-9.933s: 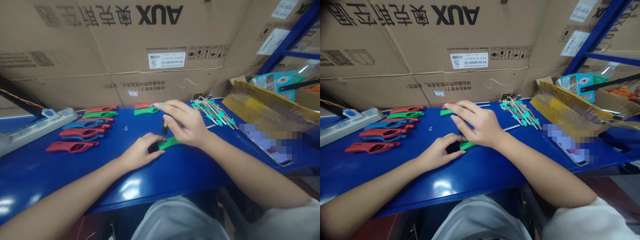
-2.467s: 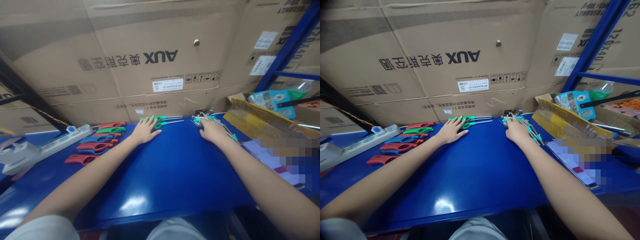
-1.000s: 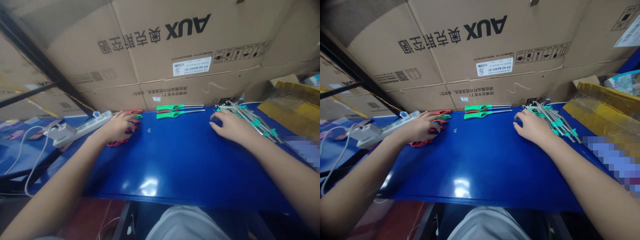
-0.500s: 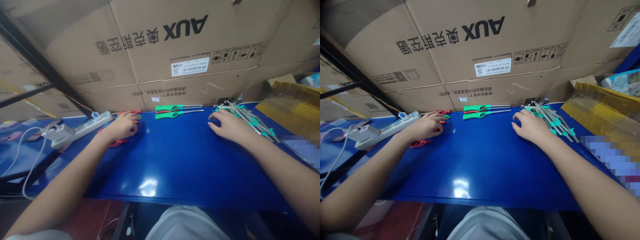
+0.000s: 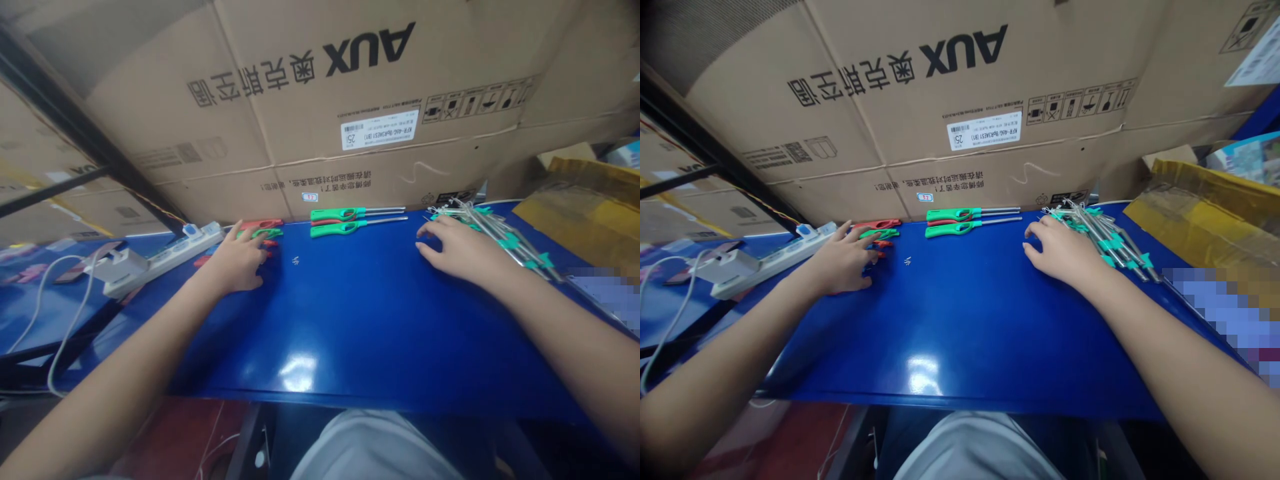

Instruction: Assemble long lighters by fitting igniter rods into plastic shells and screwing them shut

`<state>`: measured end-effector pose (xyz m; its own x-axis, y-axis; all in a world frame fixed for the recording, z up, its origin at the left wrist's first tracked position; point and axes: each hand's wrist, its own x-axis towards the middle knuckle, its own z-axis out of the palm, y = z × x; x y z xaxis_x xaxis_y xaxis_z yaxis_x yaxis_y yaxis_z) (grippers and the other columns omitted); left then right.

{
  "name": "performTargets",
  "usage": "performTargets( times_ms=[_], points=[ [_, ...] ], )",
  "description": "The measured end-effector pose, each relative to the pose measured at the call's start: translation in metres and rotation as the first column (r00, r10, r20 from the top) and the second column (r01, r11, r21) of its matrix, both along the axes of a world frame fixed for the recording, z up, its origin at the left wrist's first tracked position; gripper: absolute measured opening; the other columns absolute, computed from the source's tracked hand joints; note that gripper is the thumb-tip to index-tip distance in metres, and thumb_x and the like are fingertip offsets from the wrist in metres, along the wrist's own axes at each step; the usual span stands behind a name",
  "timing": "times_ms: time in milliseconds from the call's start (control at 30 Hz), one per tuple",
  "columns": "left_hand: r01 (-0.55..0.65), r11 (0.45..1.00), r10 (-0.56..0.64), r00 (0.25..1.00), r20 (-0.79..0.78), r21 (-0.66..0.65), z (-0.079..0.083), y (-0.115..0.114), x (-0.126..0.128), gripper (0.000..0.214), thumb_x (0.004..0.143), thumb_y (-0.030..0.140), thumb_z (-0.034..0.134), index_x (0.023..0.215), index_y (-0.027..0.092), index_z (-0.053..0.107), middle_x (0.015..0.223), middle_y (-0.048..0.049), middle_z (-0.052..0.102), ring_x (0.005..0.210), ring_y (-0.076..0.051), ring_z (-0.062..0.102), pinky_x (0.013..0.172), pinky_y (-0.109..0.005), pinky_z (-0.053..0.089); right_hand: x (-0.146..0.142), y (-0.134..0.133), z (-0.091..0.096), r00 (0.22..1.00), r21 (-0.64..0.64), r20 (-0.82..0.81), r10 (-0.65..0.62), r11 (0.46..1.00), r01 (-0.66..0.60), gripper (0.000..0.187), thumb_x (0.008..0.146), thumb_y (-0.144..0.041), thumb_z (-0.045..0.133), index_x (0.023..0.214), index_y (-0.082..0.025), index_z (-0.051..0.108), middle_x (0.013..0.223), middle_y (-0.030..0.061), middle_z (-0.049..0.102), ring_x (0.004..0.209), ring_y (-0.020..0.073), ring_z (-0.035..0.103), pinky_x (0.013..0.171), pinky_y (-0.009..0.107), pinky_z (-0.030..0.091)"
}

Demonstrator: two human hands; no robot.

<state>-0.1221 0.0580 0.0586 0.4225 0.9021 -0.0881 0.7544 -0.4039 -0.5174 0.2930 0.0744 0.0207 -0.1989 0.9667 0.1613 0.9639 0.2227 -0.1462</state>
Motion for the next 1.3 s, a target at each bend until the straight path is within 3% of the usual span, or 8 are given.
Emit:
performTargets(
  times_ms=[133, 367, 567, 733, 900, 1067, 1200, 1300],
  points=[
    [-0.019, 0.999, 0.024, 0.994, -0.108, 0.04, 0.002, -0.009, 0.008, 0.042, 0.072, 0.032, 0.072, 0.108, 0.013, 0.08, 0.146, -0.0227, 0.055, 0.142, -0.044, 0.042, 0.121, -0.064, 0.019, 0.001, 0.002, -0.002, 1.0, 0.009, -0.001, 0.017, 1.0, -0.017, 0.035, 0.092, -0.041, 0.047, 0.112, -0.021, 0.067, 0.123, 0.0107, 0.065, 0.107, 0.031, 0.066, 0.081, 0.042, 0.054],
    [-0.022, 0.999, 0.028, 0.986, -0.162, 0.038, 0.001, -0.002, 0.01, 0.034, 0.076, 0.025, 0.071, 0.108, 0.018, 0.081, 0.148, -0.018, 0.056, 0.14, -0.04, 0.046, 0.121, -0.061, 0.024, 0.001, 0.002, -0.003, 1.0, 0.012, -0.008, 0.026, 1.0, -0.026, 0.035, 0.092, -0.041, 0.047, 0.112, -0.021, 0.067, 0.123, 0.0104, 0.064, 0.108, 0.031, 0.066, 0.085, 0.044, 0.055],
    [0.011, 0.999, -0.005, 0.993, -0.115, 0.045, -0.001, 0.001, 0.01, 0.017, 0.075, 0.019, 0.07, 0.087, 0.019, 0.082, 0.143, -0.0154, 0.061, 0.136, -0.039, 0.051, 0.122, -0.06, 0.025, 0.001, 0.002, -0.003, 1.0, 0.021, -0.014, 0.027, 0.999, -0.026, 0.034, 0.091, -0.04, 0.048, 0.111, -0.021, 0.067, 0.124, 0.0103, 0.064, 0.104, 0.0298, 0.067, 0.081, 0.043, 0.055],
    [0.074, 0.996, -0.07, 0.995, -0.075, 0.054, -0.006, 0.005, 0.009, 0.02, 0.075, 0.012, 0.065, 0.086, 0.016, 0.082, 0.141, -0.0169, 0.063, 0.134, -0.039, 0.053, 0.121, -0.06, 0.027, 0.001, 0.001, -0.003, 1.0, 0.016, -0.006, 0.025, 1.0, -0.025, 0.034, 0.091, -0.041, 0.048, 0.112, -0.021, 0.067, 0.124, 0.01, 0.064, 0.106, 0.0305, 0.067, 0.076, 0.042, 0.054],
    [0.155, 0.985, -0.161, 0.984, 0.079, 0.075, -0.013, 0.008, 0.021, 0.023, 0.075, 0.009, 0.061, 0.081, 0.018, 0.081, 0.133, -0.0146, 0.069, 0.132, -0.036, 0.055, 0.119, -0.057, 0.031, 0.001, 0.0, -0.002, 0.999, 0.017, -0.003, 0.032, 0.999, -0.032, 0.033, 0.091, -0.04, 0.048, 0.111, -0.021, 0.066, 0.124, 0.0098, 0.064, 0.105, 0.0293, 0.067, 0.078, 0.041, 0.054],
    [0.213, 0.976, -0.22, 0.944, 0.247, 0.052, 0.004, 0.015, 0.022, 0.023, 0.086, 0.02, 0.057, 0.082, 0.022, 0.08, 0.135, -0.0086, 0.068, 0.131, -0.032, 0.055, 0.116, -0.054, 0.033, 0.001, 0.0, -0.001, 1.0, 0.005, 0.003, 0.025, 1.0, -0.025, 0.034, 0.092, -0.042, 0.046, 0.111, -0.022, 0.066, 0.125, 0.0102, 0.063, 0.103, 0.0291, 0.067, 0.078, 0.041, 0.054],
    [0.124, 0.99, -0.136, 0.953, 0.271, 0.059, 0.024, 0.016, 0.007, 0.024, 0.086, 0.032, 0.06, 0.097, 0.025, 0.08, 0.139, -0.0083, 0.065, 0.129, -0.035, 0.054, 0.109, -0.055, 0.036, 0.002, 0.0, -0.001, 1.0, 0.013, 0.001, 0.028, 1.0, -0.028, 0.033, 0.092, -0.041, 0.046, 0.11, -0.022, 0.067, 0.124, 0.0102, 0.064, 0.106, 0.0302, 0.066, 0.082, 0.043, 0.054],
    [0.059, 0.998, -0.054, 0.972, 0.23, -0.014, 0.025, 0.013, -0.003, 0.026, 0.08, 0.031, 0.06, 0.097, 0.024, 0.078, 0.126, -0.009, 0.071, 0.123, -0.036, 0.057, 0.104, -0.052, 0.039, 0.002, 0.0, -0.002, 0.999, 0.018, -0.005, 0.041, 0.999, -0.041, 0.033, 0.091, -0.04, 0.047, 0.11, -0.021, 0.067, 0.121, 0.0107, 0.064, 0.107, 0.0311, 0.066, 0.084, 0.044, 0.054]
  ],
)
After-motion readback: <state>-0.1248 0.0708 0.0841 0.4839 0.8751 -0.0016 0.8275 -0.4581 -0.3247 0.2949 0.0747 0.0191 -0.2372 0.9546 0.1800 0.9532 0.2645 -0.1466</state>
